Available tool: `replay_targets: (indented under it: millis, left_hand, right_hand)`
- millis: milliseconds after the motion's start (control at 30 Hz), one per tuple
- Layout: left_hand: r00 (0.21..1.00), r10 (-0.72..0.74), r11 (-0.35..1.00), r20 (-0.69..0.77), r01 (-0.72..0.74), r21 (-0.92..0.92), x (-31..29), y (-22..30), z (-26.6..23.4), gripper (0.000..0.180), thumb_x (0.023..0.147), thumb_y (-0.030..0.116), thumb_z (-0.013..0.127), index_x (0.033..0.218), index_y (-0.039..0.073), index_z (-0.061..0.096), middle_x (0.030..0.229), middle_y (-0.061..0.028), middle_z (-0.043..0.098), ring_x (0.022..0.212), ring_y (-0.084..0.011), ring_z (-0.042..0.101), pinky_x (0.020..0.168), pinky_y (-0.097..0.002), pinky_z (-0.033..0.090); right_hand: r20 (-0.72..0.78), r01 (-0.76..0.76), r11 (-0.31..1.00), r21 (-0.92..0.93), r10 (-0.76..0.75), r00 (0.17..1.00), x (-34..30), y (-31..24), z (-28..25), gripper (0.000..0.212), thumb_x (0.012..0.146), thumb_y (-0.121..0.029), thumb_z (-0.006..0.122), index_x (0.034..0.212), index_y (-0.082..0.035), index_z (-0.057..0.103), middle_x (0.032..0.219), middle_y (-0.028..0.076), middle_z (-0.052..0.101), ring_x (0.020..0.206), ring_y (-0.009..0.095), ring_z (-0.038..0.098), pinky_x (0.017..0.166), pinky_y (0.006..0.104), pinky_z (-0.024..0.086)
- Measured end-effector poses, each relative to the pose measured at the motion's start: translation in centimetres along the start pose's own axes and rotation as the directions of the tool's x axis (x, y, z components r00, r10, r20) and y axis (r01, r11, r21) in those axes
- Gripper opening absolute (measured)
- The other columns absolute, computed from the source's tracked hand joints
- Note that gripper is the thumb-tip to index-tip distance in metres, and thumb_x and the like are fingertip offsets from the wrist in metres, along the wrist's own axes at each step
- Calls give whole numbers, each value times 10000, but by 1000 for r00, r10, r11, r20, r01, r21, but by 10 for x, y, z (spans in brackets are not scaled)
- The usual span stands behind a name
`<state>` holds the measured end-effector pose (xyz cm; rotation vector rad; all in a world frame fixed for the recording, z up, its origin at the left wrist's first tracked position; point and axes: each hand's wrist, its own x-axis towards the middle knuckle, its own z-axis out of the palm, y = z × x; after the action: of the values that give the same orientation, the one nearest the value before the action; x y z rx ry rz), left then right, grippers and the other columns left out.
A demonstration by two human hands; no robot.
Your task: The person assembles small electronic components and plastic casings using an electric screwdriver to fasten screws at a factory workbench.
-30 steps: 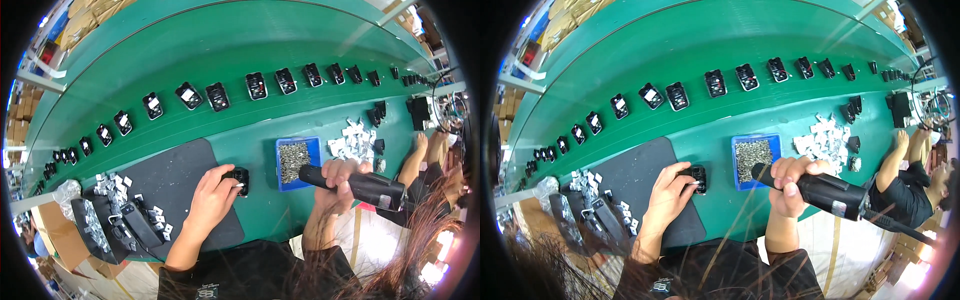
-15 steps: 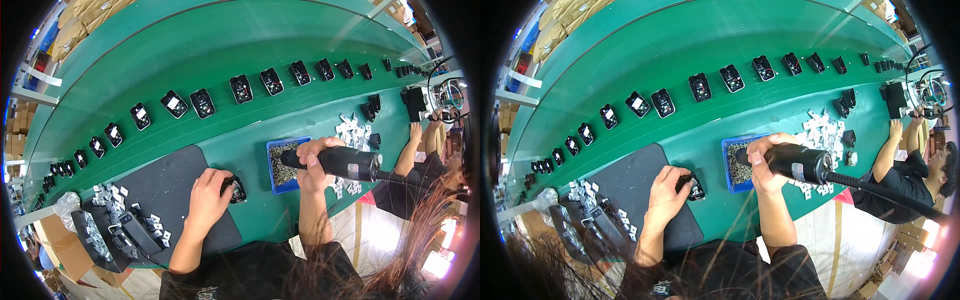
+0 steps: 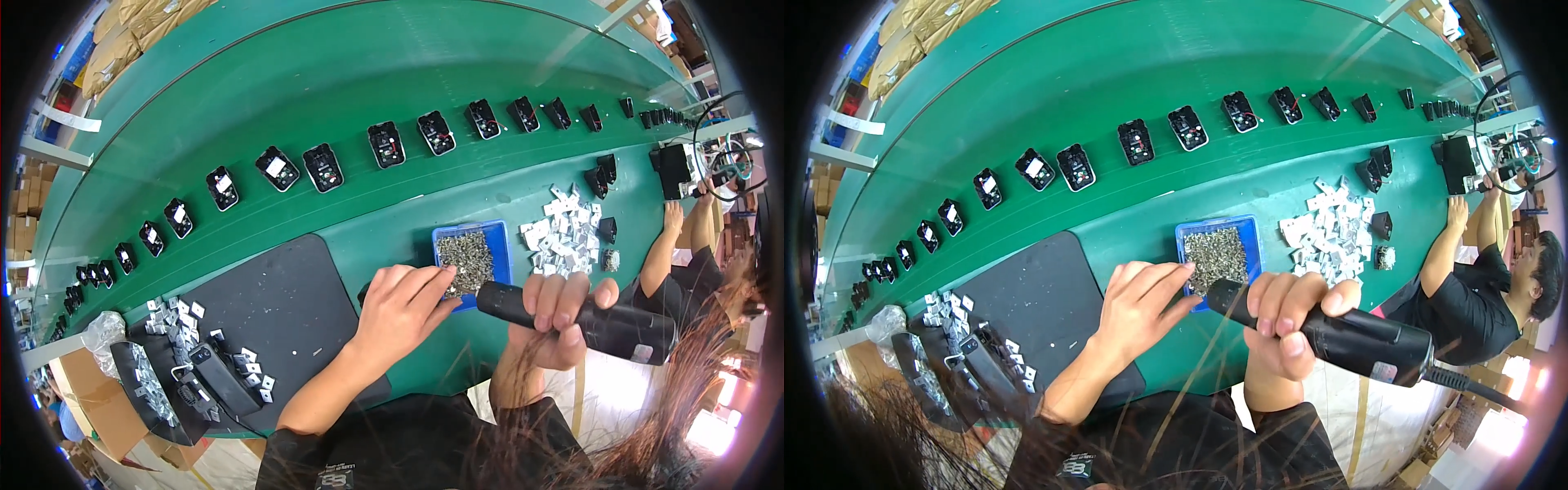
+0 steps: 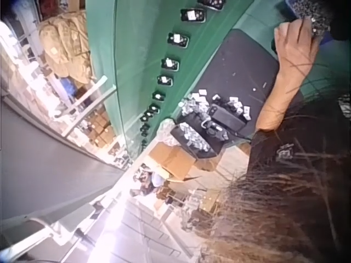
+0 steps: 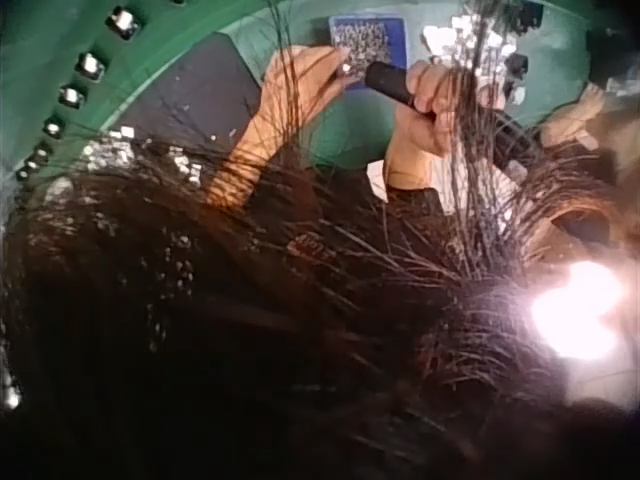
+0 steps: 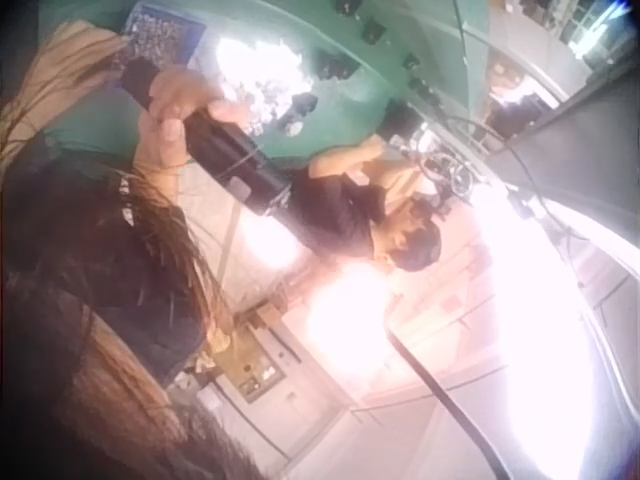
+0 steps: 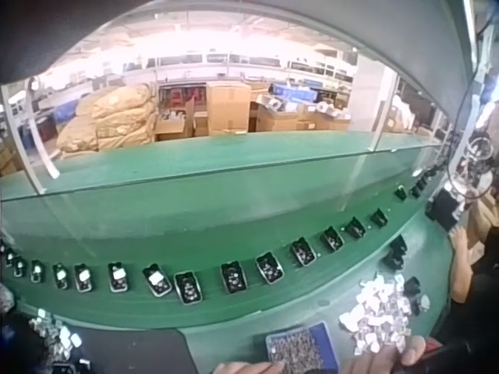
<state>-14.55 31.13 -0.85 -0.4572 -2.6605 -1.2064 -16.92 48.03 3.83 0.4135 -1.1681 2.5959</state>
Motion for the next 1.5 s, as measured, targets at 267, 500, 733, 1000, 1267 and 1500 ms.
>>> replay_targets:
  millis: [267,500,733,1000,1267,1500]
  left_hand:
    - [997,62,995,-37,-65,-80,0,1,11,324,651,120,795,960,94,704,929,7,691,740,-166,602,695,-312,432]
    - [993,97,988,-72,-104,-111,0,2,12,311,629,122,809,921,98,705,900,4,703,746,-151,621,683,-298,424]
    - [985,144,983,-94,-154,-104,-3,-4,8,305,600,117,825,875,84,698,859,-2,702,713,-147,623,637,-280,421]
    - [985,119,992,-121,-115,43,-25,-18,3,272,622,158,811,854,84,690,869,33,679,734,-134,582,680,-295,401]
    - [999,-48,996,20,46,70,-40,-28,-31,698,549,283,859,1160,56,611,1154,-65,631,1008,-243,570,872,-380,399]
    - [952,-198,975,235,166,150,-54,-37,-22,893,578,296,845,1340,52,449,1229,-64,550,1135,-232,509,966,-435,331]
  right_hand:
    - [25,16,1000,-4,-15,1000,0,-14,2,400,814,-94,643,1138,-162,419,749,-19,465,576,87,439,621,270,385]
    - [40,9,1000,19,-10,999,2,-17,1,391,817,-87,631,1140,-161,424,748,-19,466,579,83,444,627,268,397]
    - [107,-78,995,63,71,992,2,-11,-4,384,820,-77,633,1133,-159,427,759,-16,475,602,100,471,636,286,404]
    - [84,-137,988,67,131,988,-7,15,5,353,874,-123,656,1125,-155,410,767,-7,484,607,111,482,601,290,385]
    - [64,-166,986,17,165,984,-13,33,11,369,863,-115,667,1116,-160,402,749,-15,473,577,110,464,571,283,378]
    - [103,-205,978,-36,208,973,-29,58,11,416,773,87,607,1066,-126,403,718,7,483,598,140,499,613,326,440]
